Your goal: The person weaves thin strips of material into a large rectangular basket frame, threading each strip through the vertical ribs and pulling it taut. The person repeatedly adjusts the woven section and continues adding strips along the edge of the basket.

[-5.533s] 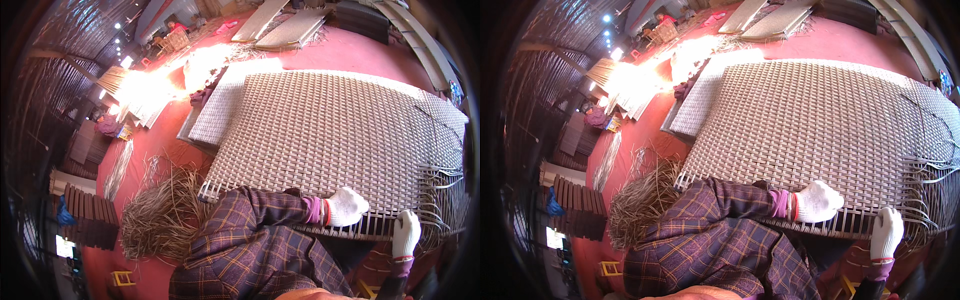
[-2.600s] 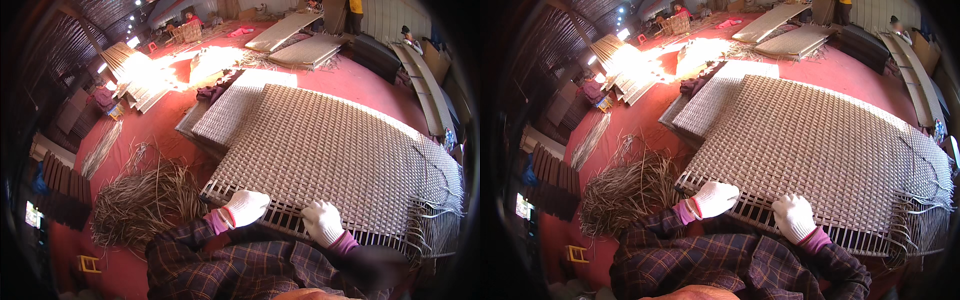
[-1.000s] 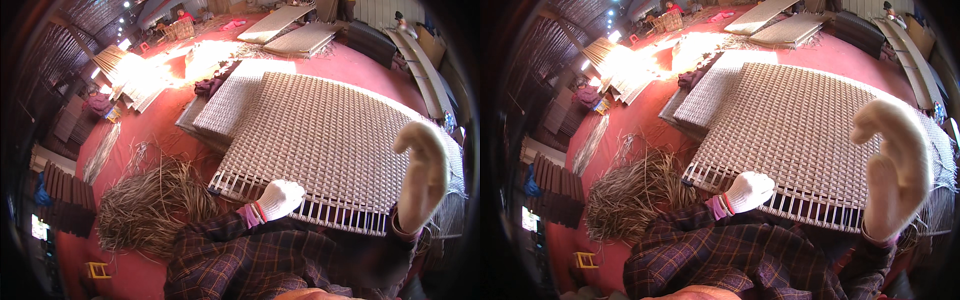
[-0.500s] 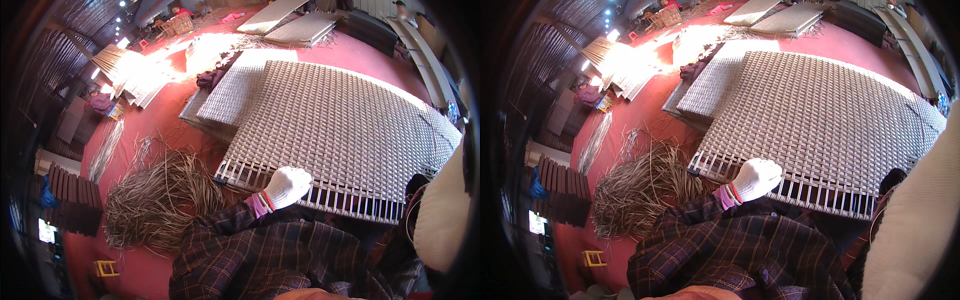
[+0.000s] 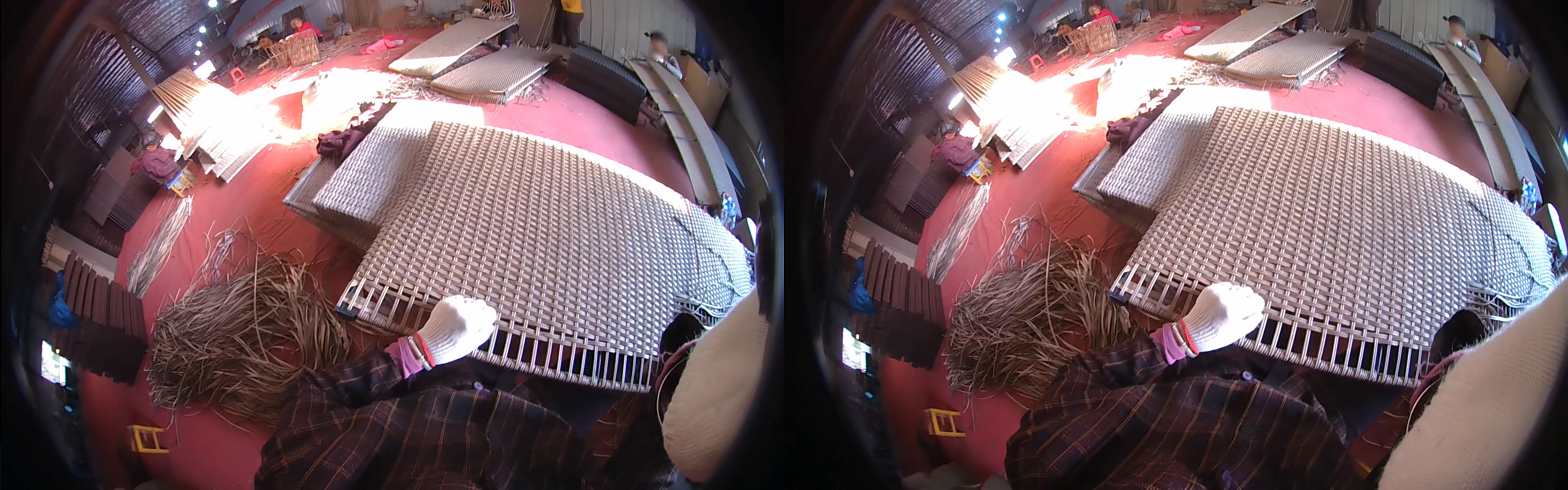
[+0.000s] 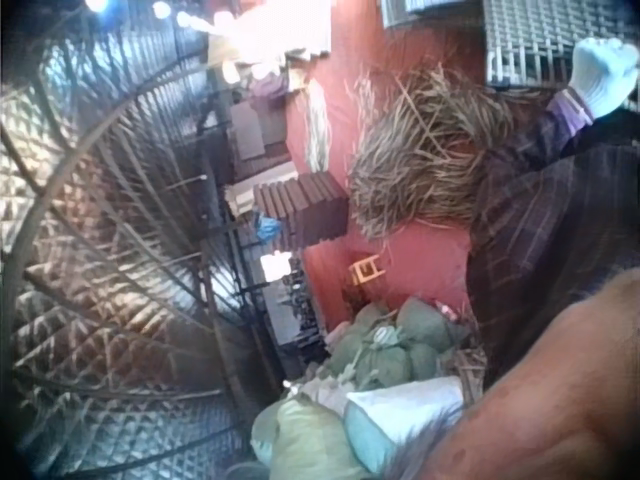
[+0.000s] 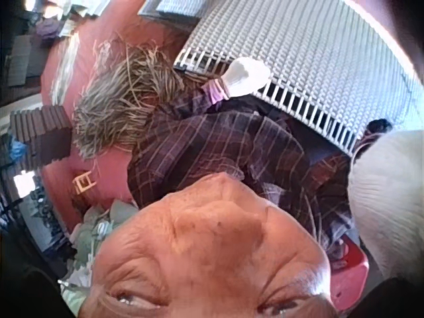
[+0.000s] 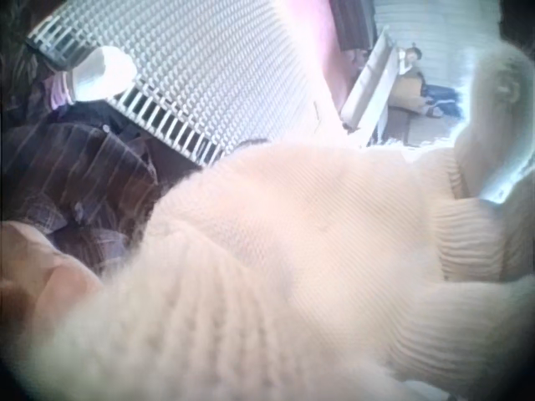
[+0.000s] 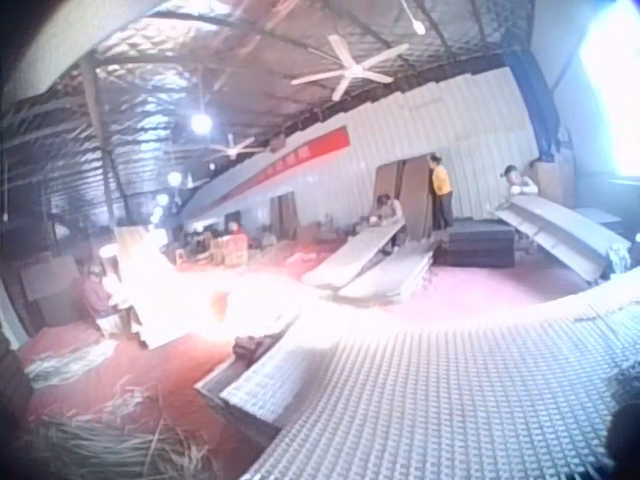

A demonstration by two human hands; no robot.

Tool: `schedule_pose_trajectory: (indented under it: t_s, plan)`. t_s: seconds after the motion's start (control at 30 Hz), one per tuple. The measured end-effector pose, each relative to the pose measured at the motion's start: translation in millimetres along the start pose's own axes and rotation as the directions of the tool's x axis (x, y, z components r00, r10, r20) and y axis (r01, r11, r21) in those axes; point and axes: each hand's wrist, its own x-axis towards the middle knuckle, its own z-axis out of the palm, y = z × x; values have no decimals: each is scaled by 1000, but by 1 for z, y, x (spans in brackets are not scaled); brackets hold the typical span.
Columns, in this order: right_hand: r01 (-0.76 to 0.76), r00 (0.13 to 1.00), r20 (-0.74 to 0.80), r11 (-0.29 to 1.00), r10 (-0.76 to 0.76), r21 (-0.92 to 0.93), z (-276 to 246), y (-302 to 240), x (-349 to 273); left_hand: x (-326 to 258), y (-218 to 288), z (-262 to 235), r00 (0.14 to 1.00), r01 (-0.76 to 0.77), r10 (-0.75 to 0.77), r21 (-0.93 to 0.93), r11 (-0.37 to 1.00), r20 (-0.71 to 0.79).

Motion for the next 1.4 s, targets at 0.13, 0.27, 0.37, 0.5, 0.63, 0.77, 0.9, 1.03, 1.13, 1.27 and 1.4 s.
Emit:
schedule_pose_trajectory:
  t_s: [0.13,0.27,0.37,0.5,0.63,0.77,0.9,1.03,1.13,1.27,1.4]
  plan:
    - [-58,998,-11,998,58,-7,6,0,-12,0,0,-1,1000,-15,16,16,1000,-12]
    - [-107,994,-17,994,107,-13,6,2,-17,-2,-2,0,1000,-23,22,37,999,20]
    - [-133,991,-5,991,133,-5,4,6,-17,-3,-2,5,1000,-14,15,37,999,-19]
    - [-155,988,-10,988,154,-24,2,11,-22,-6,-5,13,999,-6,8,71,997,-33]
    - [-182,983,1,982,182,-44,1,18,-24,-9,-7,17,994,-13,18,55,998,-106]
    - [-190,982,4,981,190,-39,-1,27,-22,-9,-9,18,997,-2,5,33,999,-83]
    - [-179,984,-4,983,179,-40,0,29,-20,-8,-11,19,997,-20,25,73,997,-67]
    - [-174,985,-6,984,174,-38,2,27,-18,-8,-11,19,1000,-6,8,83,997,-21]
    - [-171,985,-9,984,171,-44,2,25,-17,-8,-11,18,999,-11,14,73,997,-46]
    - [-162,987,-1,986,162,-48,0,25,-15,-8,-12,18,999,11,-10,14,1000,-35]
    - [-152,988,-11,986,151,-63,2,25,-12,-8,-10,16,997,-6,7,24,1000,-73]
